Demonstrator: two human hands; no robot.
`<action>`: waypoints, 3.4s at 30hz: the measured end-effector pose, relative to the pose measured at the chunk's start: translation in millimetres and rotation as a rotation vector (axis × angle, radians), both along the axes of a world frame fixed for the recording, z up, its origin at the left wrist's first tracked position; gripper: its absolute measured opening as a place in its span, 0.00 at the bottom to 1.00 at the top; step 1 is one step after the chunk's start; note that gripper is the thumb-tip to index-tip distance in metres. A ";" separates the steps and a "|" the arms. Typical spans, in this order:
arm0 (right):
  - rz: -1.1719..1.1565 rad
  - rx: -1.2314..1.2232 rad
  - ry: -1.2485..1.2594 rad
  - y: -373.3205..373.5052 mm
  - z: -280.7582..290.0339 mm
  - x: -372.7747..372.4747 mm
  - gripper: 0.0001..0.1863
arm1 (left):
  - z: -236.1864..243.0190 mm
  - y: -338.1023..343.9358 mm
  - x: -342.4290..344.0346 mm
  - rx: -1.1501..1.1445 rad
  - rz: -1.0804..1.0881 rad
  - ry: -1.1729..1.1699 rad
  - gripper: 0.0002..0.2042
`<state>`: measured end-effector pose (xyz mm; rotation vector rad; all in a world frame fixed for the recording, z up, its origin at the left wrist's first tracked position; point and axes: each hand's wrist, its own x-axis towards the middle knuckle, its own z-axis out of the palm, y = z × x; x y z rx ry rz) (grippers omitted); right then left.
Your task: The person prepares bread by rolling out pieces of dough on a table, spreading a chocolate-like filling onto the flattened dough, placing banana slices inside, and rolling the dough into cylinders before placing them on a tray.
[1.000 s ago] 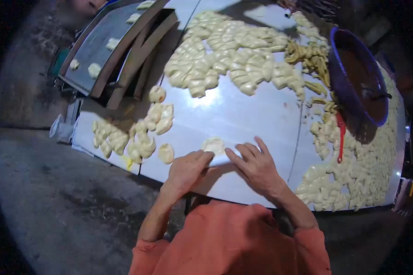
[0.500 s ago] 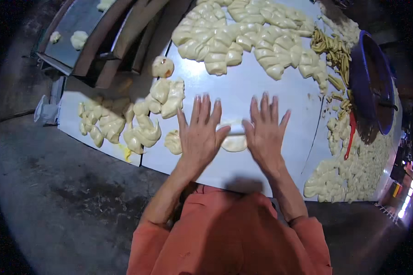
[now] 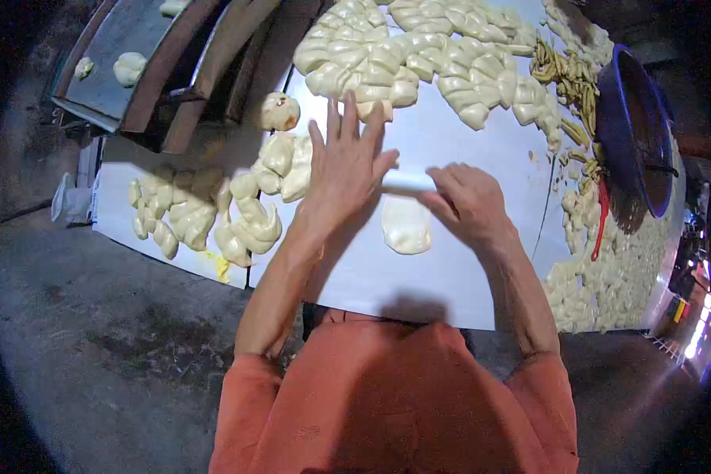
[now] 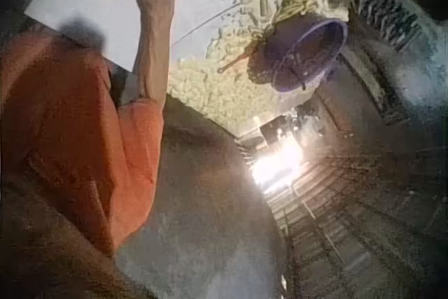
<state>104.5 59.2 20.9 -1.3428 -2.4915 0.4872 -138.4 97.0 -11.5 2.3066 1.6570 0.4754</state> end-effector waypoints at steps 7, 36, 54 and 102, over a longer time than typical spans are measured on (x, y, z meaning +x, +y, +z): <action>-0.027 0.017 -0.109 -47.0 2.3 -7.1 0.31 | 9.9 -75.5 6.7 0.034 -0.022 0.189 0.34; -0.279 0.324 0.003 32.7 -16.9 -26.2 0.32 | 1.9 -2.5 13.7 0.140 0.248 0.118 0.30; -0.683 0.147 0.071 -4.0 -10.2 25.9 0.16 | 40.8 -69.8 18.4 -0.171 -0.154 0.090 0.31; 0.001 0.033 0.023 -107.5 -33.8 106.4 0.45 | -10.0 -157.7 168.8 -0.007 -0.111 0.221 0.38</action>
